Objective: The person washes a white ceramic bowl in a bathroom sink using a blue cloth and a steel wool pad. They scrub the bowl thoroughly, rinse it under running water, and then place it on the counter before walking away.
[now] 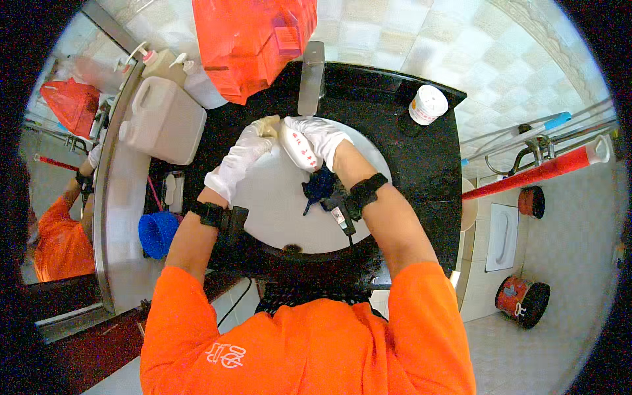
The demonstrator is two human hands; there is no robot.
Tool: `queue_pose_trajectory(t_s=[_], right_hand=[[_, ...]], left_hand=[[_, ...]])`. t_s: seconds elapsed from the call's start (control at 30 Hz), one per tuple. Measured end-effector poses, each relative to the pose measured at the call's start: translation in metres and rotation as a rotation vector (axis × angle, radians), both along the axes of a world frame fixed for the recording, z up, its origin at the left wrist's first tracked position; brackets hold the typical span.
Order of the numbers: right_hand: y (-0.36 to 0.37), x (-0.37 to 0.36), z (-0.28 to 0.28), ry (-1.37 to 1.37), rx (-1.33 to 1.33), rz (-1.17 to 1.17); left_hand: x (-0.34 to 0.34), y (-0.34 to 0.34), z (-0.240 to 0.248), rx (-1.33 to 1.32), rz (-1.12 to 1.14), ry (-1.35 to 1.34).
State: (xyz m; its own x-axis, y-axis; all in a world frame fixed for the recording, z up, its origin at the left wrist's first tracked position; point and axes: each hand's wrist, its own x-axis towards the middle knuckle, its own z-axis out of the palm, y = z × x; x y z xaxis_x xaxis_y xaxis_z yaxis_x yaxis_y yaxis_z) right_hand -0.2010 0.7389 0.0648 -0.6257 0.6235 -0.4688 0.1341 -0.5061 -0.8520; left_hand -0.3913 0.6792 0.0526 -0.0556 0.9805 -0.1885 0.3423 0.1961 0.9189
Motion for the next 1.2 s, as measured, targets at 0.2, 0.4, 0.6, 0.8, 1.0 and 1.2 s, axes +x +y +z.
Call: queue_pose_trajectory(t_s=[0.2, 0.4, 0.6, 0.8, 1.0, 1.2], right_hand=[[0.001, 0.005, 0.015, -0.194, 0.677, 0.332], [0.022, 0.031, 0.004, -0.252, 0.709, 0.419], [0.012, 0.052, 0.026, -0.363, 1.198, 0.484], [0.012, 0.051, 0.033, -0.549, 1.086, 0.516], [0.028, 0.070, -0.012, -0.435, 0.882, 0.162], [-0.012, 0.048, 0.007, -0.035, -0.204, -0.211]], left_hand=[[-0.006, 0.025, -0.059, 0.198, -0.388, 0.020], [0.050, -0.004, 0.046, 0.496, -0.503, 0.536], [0.067, -0.004, 0.045, 0.458, -0.502, 0.572], [0.071, 0.002, 0.040, 0.381, -0.450, 0.673], [0.059, 0.001, 0.025, 0.168, -0.367, 0.658], [0.045, -0.019, 0.011, -0.082, -0.001, -0.116]])
